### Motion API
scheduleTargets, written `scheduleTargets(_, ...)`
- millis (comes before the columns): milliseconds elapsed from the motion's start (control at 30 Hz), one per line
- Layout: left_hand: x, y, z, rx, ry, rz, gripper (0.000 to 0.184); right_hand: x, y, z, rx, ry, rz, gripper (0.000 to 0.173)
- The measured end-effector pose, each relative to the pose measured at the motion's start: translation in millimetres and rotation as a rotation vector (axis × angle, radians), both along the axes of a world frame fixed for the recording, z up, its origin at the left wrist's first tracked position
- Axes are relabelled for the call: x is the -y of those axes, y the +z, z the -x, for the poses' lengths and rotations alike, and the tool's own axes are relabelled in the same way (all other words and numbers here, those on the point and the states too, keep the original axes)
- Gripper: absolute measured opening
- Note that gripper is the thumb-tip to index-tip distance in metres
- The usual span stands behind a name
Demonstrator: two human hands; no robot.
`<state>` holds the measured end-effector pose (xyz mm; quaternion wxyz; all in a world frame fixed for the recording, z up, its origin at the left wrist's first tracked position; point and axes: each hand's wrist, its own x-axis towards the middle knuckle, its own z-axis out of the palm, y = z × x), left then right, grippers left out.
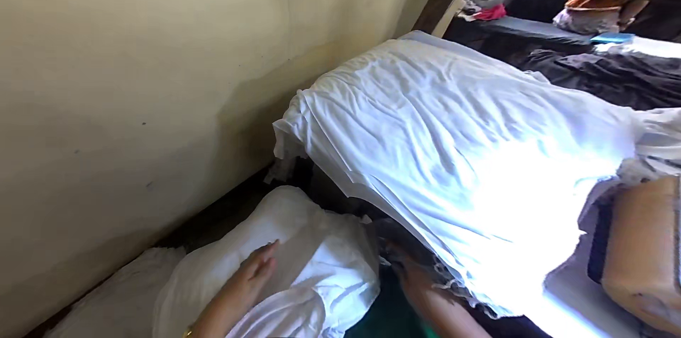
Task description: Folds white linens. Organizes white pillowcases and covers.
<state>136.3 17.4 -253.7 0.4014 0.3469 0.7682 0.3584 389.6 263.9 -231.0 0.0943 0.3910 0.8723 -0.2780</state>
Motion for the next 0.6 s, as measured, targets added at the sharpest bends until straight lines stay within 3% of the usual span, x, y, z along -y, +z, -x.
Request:
scheduleTargets(100,30.0,-5.3,-10.5,-0.086,0.06,0.112,0.052,35.7,1.2,13.5,-0.538,0.36,0.046,0.035)
scheduleTargets(167,37.5,-18.2,-39.3,-0.182,0.058,0.186,0.052,60.1,12.0,23.6,-0.605,0.554,0.109,0.034)
scheduleTargets(233,37.6,-22.5,-51.6,-0.233,0.07,0.202,0.052,71.7,13.3,29.7,-0.49,0.675,0.108,0.03)
scheduleTargets(333,27.5,-9.9,-46.3,-0.122,0.069,-0.01,0.051,66.5,12.9,39.4,-0.37,0.698,0.068,0.02)
scheduleTargets(433,-3.5,35.1,-53.1,-0.099,-0.189,-0.061,0.07,56.5,27.7,55.0,-0.514,0.655,-0.071,0.012)
scheduleTargets(467,-15.3,48.5,-56.0,-0.112,-0.233,-0.001,0.067,55.0,31.1,59.7,-0.583,0.634,-0.164,0.01)
scheduleTargets(533,-30.8,54.8,-48.9,-0.112,-0.161,0.006,0.041,55.1,35.5,64.8,-0.695,0.603,-0.309,0.01)
scheduleTargets(600,-38.1,58.8,-34.3,-0.089,-0.071,-0.054,0.033,61.2,39.2,58.2,-0.697,0.643,-0.239,0.014)
